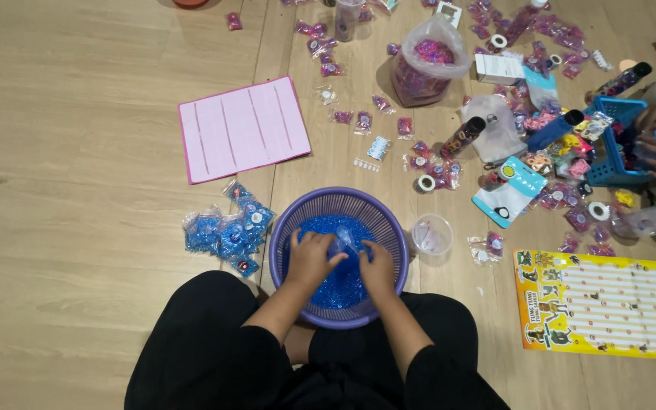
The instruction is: The person packs small blue beads into individual plastic bags while sitting on the floor.
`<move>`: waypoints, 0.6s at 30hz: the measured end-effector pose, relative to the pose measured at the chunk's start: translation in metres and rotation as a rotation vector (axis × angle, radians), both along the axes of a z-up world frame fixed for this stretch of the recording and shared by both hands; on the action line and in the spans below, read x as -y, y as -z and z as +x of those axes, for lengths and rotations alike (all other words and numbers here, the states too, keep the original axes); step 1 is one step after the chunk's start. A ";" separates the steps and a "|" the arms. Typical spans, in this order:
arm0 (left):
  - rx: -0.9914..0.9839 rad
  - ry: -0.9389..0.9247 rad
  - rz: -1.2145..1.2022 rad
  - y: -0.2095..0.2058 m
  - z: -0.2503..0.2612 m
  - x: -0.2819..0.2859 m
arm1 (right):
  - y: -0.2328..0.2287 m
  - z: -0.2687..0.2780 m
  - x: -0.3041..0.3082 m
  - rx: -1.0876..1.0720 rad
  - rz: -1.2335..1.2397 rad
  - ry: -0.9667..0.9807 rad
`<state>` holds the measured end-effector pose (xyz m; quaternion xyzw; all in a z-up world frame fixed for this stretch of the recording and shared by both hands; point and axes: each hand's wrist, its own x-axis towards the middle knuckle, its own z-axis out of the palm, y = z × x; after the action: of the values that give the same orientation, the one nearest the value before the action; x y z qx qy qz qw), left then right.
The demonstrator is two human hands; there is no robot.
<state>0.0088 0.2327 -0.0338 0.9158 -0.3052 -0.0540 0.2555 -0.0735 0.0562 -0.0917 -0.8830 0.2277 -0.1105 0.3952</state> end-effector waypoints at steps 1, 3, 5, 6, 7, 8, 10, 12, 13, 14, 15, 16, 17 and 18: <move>-0.002 -0.003 0.003 -0.009 0.003 -0.005 | -0.001 0.002 -0.003 -0.002 0.003 -0.003; -0.006 -0.034 0.011 -0.027 0.010 -0.013 | -0.003 0.006 -0.007 -0.309 -0.178 -0.086; -0.018 -0.048 0.025 -0.029 0.012 -0.023 | 0.020 0.013 -0.001 -0.428 -0.199 -0.129; -0.025 -0.062 0.040 -0.030 0.014 -0.028 | 0.031 0.018 0.001 -0.542 -0.220 -0.171; -0.026 -0.065 0.042 -0.022 0.014 -0.029 | 0.033 0.022 0.003 -0.543 -0.218 -0.174; 0.002 -0.093 0.105 -0.014 0.014 -0.030 | 0.035 0.025 0.004 -0.585 -0.218 -0.172; 0.034 -0.124 0.171 -0.007 0.014 -0.031 | 0.040 0.027 0.006 -0.622 -0.217 -0.173; 0.021 -0.120 0.164 -0.011 0.013 -0.028 | 0.046 0.024 0.007 -0.671 -0.241 -0.163; 0.022 -0.124 0.166 -0.012 0.013 -0.028 | 0.037 0.024 0.005 -0.669 -0.241 -0.166; 0.021 -0.114 0.154 -0.012 0.013 -0.028 | 0.029 0.025 0.004 -0.635 -0.283 -0.154; 0.020 -0.103 0.143 -0.012 0.014 -0.028 | 0.021 0.026 0.002 -0.600 -0.325 -0.141; 0.023 -0.117 0.148 -0.013 0.015 -0.029 | 0.015 0.027 -0.002 -0.594 -0.324 -0.155; 0.000 -0.121 0.127 -0.014 0.016 -0.029 | 0.009 0.028 -0.005 -0.582 -0.303 -0.133; -0.026 -0.116 0.102 -0.015 0.015 -0.026 | 0.003 0.025 -0.004 -0.576 -0.284 -0.101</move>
<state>0.0236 0.2582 -0.0191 0.9430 -0.2449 -0.0667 0.2150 -0.0488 0.0607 -0.0942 -0.9345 0.2683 0.1330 0.1925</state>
